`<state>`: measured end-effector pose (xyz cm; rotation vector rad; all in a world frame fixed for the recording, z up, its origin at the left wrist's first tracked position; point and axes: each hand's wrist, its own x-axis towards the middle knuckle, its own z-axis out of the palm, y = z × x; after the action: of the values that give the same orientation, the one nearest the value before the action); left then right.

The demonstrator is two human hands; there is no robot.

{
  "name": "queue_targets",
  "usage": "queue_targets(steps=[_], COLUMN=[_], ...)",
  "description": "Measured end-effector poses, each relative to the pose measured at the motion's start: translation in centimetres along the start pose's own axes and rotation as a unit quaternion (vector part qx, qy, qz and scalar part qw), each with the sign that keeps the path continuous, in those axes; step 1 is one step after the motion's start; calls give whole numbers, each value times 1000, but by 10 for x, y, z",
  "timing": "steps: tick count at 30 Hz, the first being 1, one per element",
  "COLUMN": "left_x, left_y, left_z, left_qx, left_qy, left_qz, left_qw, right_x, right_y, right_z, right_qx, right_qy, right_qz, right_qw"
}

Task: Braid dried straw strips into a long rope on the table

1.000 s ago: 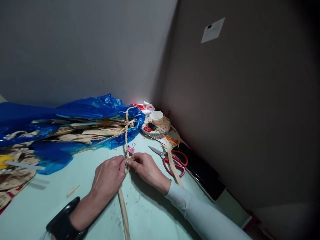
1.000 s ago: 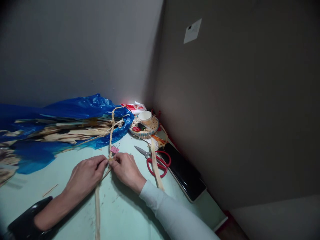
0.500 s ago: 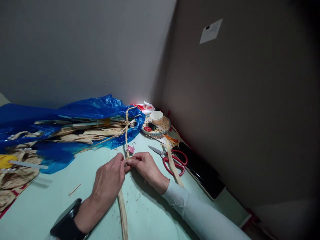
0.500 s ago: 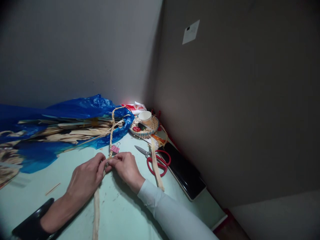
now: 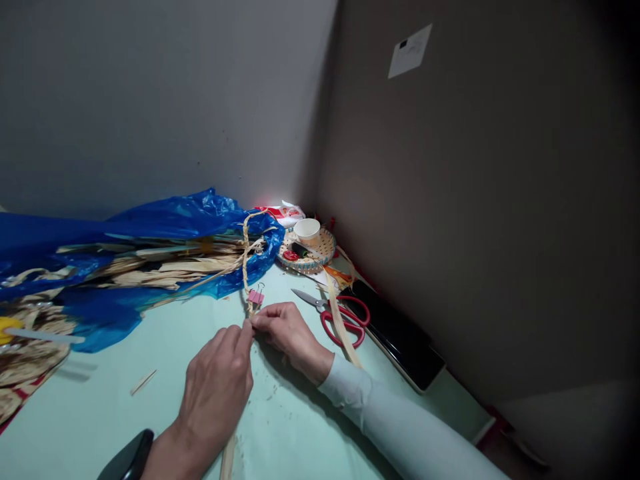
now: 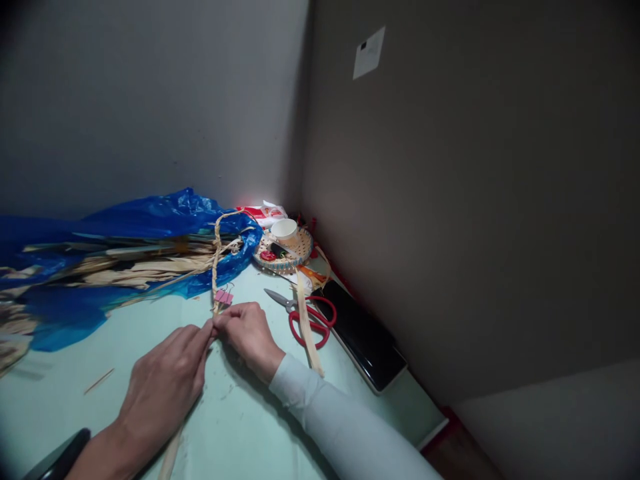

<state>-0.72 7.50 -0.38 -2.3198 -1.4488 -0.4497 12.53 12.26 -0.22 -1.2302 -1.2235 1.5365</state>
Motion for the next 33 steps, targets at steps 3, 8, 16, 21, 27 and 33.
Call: queue_targets(steps=[3,8,16,21,27,33], left_x=[-3,-7,30,47,42,37], left_y=[11,17,-29,-25,-15,-9], left_z=[2,-4,-12,6,16,14], left_qx=[43,-18,-432,-674,-678,-648], left_qy=[1,0,-113,-235,-218,-157], left_qz=[12,21,-245,-288,-346,-373], left_qw=[999,1000,861,639,611,645], right_x=[-2,-1,-3,-2,-2,-14], right_y=[-5,-4,-4,-2,-3,-6], right_z=[1,-1,-11,-8,-13,-13], right_qx=[43,76,53,2,-146,-265], right_qy=[-14,-20,-37,-40,-9,28], right_qz=[37,71,57,33,-40,-114], right_qw=[998,994,996,999,988,957])
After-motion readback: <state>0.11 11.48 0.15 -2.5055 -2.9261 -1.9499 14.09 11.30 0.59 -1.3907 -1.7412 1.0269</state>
